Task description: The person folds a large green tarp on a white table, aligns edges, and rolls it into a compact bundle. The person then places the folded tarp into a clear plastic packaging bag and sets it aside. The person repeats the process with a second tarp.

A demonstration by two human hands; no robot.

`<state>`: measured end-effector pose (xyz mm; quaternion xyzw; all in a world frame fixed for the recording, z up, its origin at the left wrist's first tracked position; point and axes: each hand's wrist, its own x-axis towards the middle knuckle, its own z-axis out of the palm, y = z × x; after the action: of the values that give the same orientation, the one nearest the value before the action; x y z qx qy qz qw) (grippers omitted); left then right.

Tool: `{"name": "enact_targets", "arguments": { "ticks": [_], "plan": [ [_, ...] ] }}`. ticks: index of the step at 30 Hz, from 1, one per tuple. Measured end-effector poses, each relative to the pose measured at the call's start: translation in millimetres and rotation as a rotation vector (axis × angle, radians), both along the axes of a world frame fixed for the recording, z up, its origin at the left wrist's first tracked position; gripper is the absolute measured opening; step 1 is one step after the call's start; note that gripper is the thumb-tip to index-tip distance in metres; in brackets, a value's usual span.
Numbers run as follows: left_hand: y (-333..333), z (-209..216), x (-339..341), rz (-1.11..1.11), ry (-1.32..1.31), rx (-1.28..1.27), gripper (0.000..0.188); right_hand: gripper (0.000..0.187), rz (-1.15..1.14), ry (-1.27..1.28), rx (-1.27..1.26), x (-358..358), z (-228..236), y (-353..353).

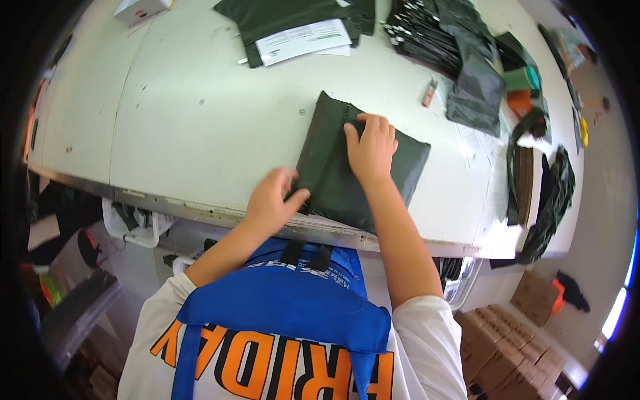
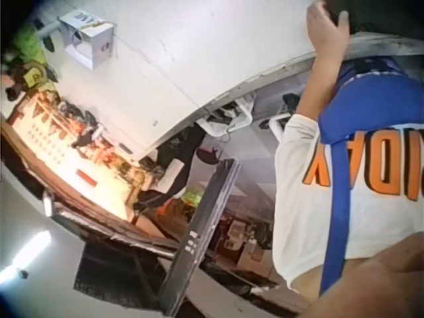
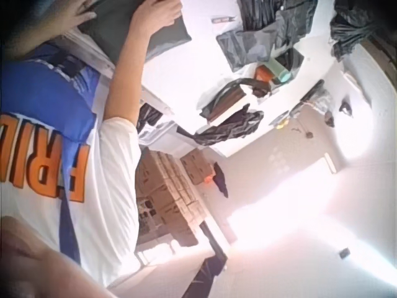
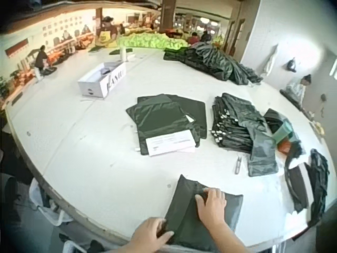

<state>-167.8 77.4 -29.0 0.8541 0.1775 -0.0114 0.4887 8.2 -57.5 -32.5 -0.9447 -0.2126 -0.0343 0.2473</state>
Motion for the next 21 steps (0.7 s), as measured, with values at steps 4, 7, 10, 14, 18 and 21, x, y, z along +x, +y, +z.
{"name": "enact_targets", "arguments": {
  "ticks": [4, 7, 10, 14, 18, 21],
  "plan": [
    [12, -43, 39, 0.112, 0.174, -0.784, 0.072, 0.045, -0.057, 0.118, 0.075, -89, 14, -31],
    [-9, 6, 50, -0.098, 0.22, -1.027, 0.073, 0.073, -0.083, 0.224, 0.24, -133, 42, -58],
    [-61, 56, 43, -0.47, 0.057, -0.912, 0.077, 0.105, -0.209, 0.415, 0.435, -152, 106, -106],
    [-155, 114, 55, -1.229, -0.112, -0.672, 0.08, 0.103, -0.666, 0.285, 0.749, -194, 159, -206],
    [-246, 127, 40, -1.605, 0.063, -0.643, 0.071, 0.036, -1.096, 0.197, 1.193, -259, 155, -337],
    [-308, 107, 34, -1.66, 0.237, -0.59, 0.063, 0.031, -1.284, 0.099, 1.277, -317, 125, -438]
  ]
}}
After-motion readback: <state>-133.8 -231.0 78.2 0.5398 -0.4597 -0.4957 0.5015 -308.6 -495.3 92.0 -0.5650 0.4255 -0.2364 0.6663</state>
